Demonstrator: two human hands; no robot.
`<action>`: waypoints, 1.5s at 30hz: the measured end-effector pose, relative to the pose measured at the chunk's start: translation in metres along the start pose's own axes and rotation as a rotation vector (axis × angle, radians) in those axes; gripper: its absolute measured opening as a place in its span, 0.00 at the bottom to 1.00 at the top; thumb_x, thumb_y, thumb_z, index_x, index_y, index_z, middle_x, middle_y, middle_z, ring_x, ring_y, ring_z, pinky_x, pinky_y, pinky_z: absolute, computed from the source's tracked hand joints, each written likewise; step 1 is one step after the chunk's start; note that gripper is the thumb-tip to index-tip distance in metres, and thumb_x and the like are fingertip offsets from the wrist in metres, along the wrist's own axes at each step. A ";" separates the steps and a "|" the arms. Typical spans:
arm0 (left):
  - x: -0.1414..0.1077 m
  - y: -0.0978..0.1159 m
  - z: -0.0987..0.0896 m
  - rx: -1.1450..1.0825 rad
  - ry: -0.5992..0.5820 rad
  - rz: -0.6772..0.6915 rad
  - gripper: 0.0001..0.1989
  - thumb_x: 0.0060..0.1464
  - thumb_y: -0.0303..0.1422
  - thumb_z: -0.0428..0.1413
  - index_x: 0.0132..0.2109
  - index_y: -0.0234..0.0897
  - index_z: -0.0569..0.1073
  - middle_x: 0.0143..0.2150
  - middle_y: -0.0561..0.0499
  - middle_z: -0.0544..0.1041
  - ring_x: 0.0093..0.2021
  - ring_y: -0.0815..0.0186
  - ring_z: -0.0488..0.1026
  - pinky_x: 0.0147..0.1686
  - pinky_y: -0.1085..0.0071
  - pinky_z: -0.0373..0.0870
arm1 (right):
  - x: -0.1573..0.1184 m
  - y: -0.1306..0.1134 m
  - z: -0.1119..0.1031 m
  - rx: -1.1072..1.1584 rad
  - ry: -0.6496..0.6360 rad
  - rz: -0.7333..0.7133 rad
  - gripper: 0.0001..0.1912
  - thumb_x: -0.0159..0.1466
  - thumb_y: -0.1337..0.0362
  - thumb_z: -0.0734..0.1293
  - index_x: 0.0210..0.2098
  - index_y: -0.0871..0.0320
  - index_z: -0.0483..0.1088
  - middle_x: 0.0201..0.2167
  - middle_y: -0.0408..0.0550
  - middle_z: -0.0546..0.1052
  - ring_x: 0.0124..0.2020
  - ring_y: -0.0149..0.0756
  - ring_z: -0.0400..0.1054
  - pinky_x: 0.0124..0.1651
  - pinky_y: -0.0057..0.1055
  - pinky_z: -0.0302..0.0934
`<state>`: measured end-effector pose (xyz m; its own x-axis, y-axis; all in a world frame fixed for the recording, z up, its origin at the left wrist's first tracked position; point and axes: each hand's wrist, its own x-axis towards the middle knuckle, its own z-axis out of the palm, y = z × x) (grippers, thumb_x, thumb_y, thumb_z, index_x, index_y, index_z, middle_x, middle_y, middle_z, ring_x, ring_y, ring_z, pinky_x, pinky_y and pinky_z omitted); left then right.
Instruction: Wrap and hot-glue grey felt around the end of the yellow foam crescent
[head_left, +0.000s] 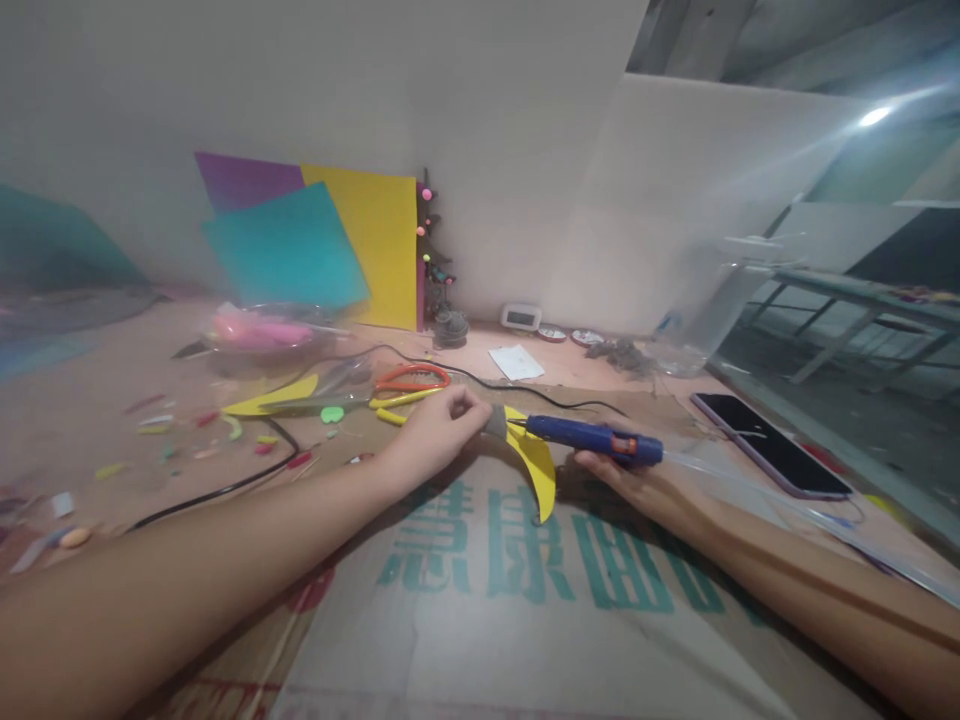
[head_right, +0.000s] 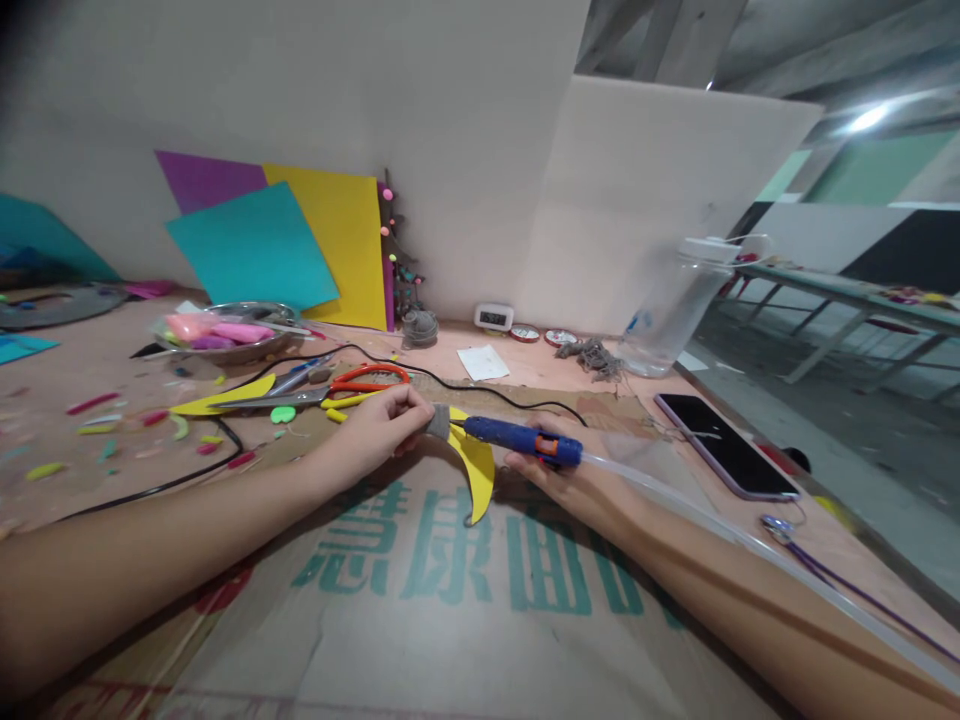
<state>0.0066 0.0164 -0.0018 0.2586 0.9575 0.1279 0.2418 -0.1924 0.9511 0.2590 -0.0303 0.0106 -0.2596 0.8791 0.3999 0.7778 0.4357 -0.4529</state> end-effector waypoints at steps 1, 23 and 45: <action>-0.001 0.001 0.000 -0.003 0.003 -0.007 0.11 0.55 0.39 0.54 0.30 0.38 0.65 0.19 0.60 0.65 0.19 0.72 0.60 0.21 0.75 0.55 | 0.000 0.002 0.001 0.010 -0.004 0.001 0.13 0.63 0.52 0.65 0.31 0.55 0.68 0.25 0.47 0.74 0.27 0.40 0.70 0.30 0.37 0.66; 0.000 0.003 0.000 0.007 0.001 -0.003 0.11 0.56 0.40 0.54 0.30 0.38 0.65 0.19 0.60 0.65 0.19 0.72 0.60 0.21 0.75 0.56 | 0.001 -0.004 -0.003 0.078 -0.005 0.042 0.11 0.62 0.53 0.65 0.33 0.54 0.67 0.25 0.44 0.74 0.26 0.37 0.71 0.27 0.32 0.66; 0.003 -0.002 0.001 -0.019 0.018 0.009 0.12 0.55 0.40 0.54 0.30 0.37 0.65 0.18 0.60 0.64 0.18 0.73 0.60 0.19 0.77 0.54 | 0.001 -0.007 -0.004 0.153 0.009 0.083 0.13 0.62 0.52 0.64 0.30 0.55 0.68 0.25 0.50 0.76 0.26 0.42 0.71 0.29 0.37 0.67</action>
<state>0.0080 0.0195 -0.0040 0.2437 0.9595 0.1417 0.2218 -0.1973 0.9549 0.2554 -0.0327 0.0171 -0.1923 0.9119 0.3627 0.7003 0.3864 -0.6002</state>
